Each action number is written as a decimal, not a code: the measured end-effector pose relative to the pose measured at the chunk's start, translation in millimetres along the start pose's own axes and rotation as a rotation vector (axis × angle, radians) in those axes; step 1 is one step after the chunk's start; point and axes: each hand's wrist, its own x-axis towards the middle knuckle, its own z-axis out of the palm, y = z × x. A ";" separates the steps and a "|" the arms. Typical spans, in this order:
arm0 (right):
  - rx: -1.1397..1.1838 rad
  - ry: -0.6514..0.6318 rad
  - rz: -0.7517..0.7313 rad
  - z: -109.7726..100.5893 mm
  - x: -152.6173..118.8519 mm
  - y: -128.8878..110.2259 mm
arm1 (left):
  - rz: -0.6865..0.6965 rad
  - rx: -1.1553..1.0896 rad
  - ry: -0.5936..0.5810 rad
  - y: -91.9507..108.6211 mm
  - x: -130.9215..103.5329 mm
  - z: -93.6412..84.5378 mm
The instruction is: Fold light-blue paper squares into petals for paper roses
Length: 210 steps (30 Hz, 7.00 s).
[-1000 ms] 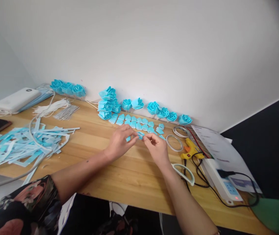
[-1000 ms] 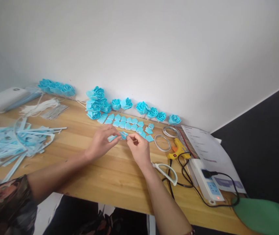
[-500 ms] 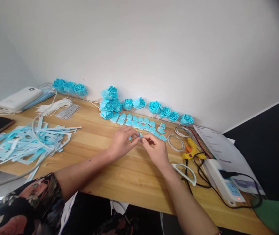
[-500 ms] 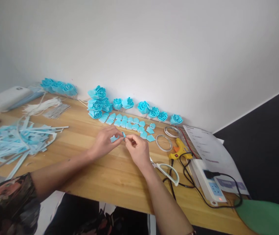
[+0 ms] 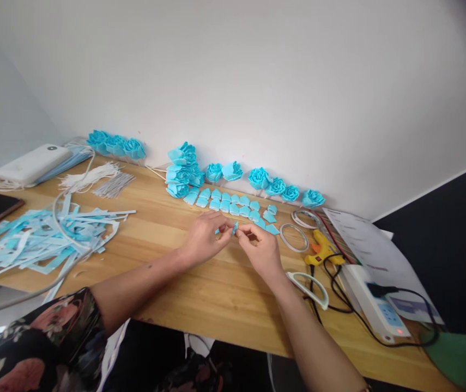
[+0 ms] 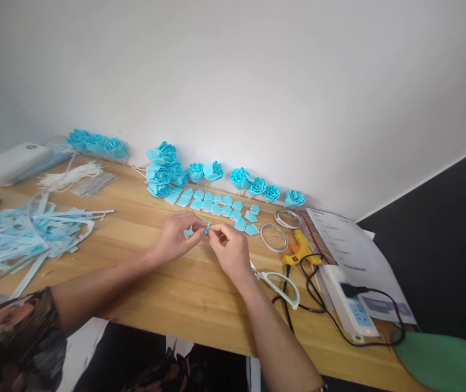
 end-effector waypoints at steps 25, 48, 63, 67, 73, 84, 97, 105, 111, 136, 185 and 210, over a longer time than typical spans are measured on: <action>0.430 -0.091 0.260 -5.7 3.5 0.2 | -0.324 0.853 0.039 -68.3 -87.1 -185.3; 0.512 -0.128 0.261 -8.6 3.4 1.5 | -0.460 -0.543 -0.173 -1.6 19.6 -24.8; 0.285 -0.135 0.187 -8.0 2.8 5.4 | -0.492 -0.668 -0.034 -0.1 7.4 -10.1; 0.221 -0.100 0.174 -8.8 2.9 3.4 | -0.316 -0.378 0.127 6.5 2.0 -10.8; 0.140 -0.100 0.138 -6.4 0.9 0.0 | -0.086 -0.044 0.076 9.1 -3.2 -5.0; 0.006 -0.084 0.038 -1.9 -1.6 -0.3 | -0.091 0.059 0.027 5.8 -3.5 -1.7; -0.013 -0.090 0.030 -1.1 -1.2 -0.5 | -0.125 0.002 0.013 3.7 -4.2 -1.4; 0.102 -0.106 0.151 -6.9 1.3 -0.7 | -0.296 -0.165 0.054 5.2 3.3 -11.1; 0.192 -0.110 0.187 -7.9 2.5 4.0 | -0.358 0.113 0.117 -8.5 -16.8 -75.8; 0.218 -0.315 0.222 -1.5 0.5 13.6 | -0.625 -0.662 -0.008 -8.9 -36.3 -84.3; 0.464 0.034 0.192 -4.7 2.5 4.8 | -0.611 -0.829 0.056 0.4 -6.0 -1.4; 0.588 0.011 0.225 2.1 3.4 3.9 | -0.573 -0.923 0.024 2.5 -7.2 0.2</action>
